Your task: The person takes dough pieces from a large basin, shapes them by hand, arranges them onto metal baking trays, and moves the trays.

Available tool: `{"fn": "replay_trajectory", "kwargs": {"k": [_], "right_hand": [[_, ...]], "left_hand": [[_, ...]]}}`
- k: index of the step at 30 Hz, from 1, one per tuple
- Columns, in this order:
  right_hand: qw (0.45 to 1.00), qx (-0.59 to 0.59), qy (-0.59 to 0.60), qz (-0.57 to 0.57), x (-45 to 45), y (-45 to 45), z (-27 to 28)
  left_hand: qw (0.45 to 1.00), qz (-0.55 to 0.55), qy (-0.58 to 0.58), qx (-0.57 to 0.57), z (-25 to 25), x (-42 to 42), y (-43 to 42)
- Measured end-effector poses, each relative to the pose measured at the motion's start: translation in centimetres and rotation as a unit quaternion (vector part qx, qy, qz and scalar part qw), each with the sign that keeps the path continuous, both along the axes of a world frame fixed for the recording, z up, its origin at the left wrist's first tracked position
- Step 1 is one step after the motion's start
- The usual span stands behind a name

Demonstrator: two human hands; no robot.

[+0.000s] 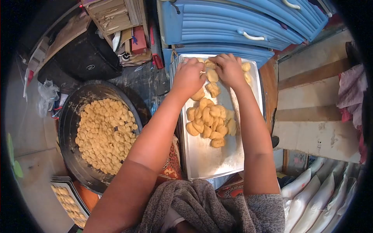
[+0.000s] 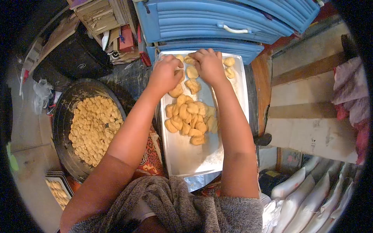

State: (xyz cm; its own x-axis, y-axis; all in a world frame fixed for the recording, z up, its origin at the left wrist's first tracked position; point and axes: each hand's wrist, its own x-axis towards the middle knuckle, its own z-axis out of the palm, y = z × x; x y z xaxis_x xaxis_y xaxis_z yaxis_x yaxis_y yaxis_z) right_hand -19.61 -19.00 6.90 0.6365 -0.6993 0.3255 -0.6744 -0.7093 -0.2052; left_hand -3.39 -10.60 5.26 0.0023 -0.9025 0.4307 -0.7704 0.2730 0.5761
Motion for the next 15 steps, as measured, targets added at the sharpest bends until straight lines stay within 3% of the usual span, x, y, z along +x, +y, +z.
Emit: {"fn": "replay_trajectory", "kwargs": {"k": [4,7,9,13,15], "right_hand": [[0.999,-0.002,0.032,-0.027,0.2,-0.4,0.4],[0.999,0.016,-0.008,-0.046,-0.1,0.7,1.1],[0.992,0.119,-0.05,0.008,-0.3,1.4,1.1],[0.994,0.104,-0.002,-0.018,-0.7,1.8,0.1],[0.999,0.042,-0.009,0.001,-0.9,1.7,0.1]], "left_hand": [[0.999,0.048,0.007,0.001,-0.3,0.5,0.2],[0.998,0.058,0.002,-0.001,-0.3,0.6,0.1],[0.999,0.051,0.011,0.012,-0.2,0.6,0.2],[0.998,0.005,0.012,0.058,0.6,0.6,0.6],[0.995,0.007,0.019,0.101,1.1,0.7,0.8]]}}
